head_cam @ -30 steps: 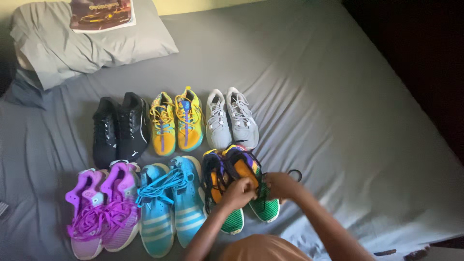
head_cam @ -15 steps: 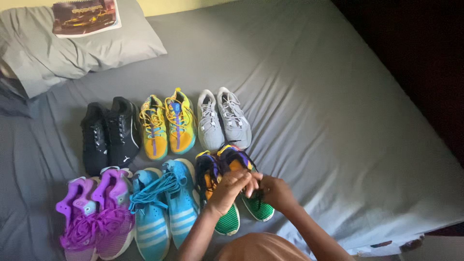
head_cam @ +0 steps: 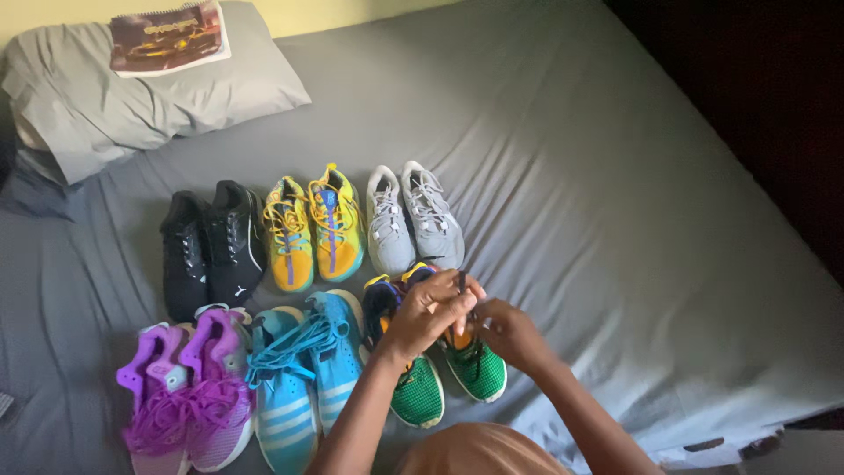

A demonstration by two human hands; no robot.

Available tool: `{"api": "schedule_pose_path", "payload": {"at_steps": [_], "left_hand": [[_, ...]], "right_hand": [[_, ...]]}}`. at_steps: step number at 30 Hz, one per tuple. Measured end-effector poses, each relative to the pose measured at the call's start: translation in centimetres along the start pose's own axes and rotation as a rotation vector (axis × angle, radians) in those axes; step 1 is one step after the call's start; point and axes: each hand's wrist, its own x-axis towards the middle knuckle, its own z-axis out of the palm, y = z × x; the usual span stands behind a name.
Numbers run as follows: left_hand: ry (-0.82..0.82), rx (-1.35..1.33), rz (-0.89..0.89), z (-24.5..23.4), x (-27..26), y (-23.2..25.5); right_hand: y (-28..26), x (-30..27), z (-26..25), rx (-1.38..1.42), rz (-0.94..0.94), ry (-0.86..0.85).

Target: The person unlaces a pair of light blue sneakers and then begins to re-lace them. The person handles the laces and eyelets by hand, working on one shoe at a time on a bed with several other shoes nearby.

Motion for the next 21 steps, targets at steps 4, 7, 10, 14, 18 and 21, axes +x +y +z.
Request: {"api": "schedule_pose_path", "payload": {"at_steps": [4, 7, 10, 14, 18, 21], "left_hand": [[0.005, 0.329, 0.136, -1.2, 0.0, -3.1], [0.106, 0.728, 0.336, -1.1, 0.0, -6.2], [0.157, 1.061, 0.419, -0.7, 0.3, -8.9], [-0.18, 1.333, 0.018, -1.0, 0.4, -10.5], [0.105, 1.121, 0.216, -1.3, -0.5, -10.6], [0.197, 1.094, 0.398, -0.5, -0.6, -11.2]], "right_hand": [[-0.5, 1.7, -0.9, -0.111, -0.063, -0.047], [-0.5, 2.2, -1.2, -0.05, -0.07, -0.099], [-0.7, 2.3, -1.6, 0.228, 0.067, -0.28], [-1.9, 1.3, -2.1, 0.513, 0.122, -0.487], [-5.2, 0.7, -3.1, 0.938, 0.159, -0.599], [-8.5, 1.3, -4.2, 0.832, 0.072, -0.53]]}}
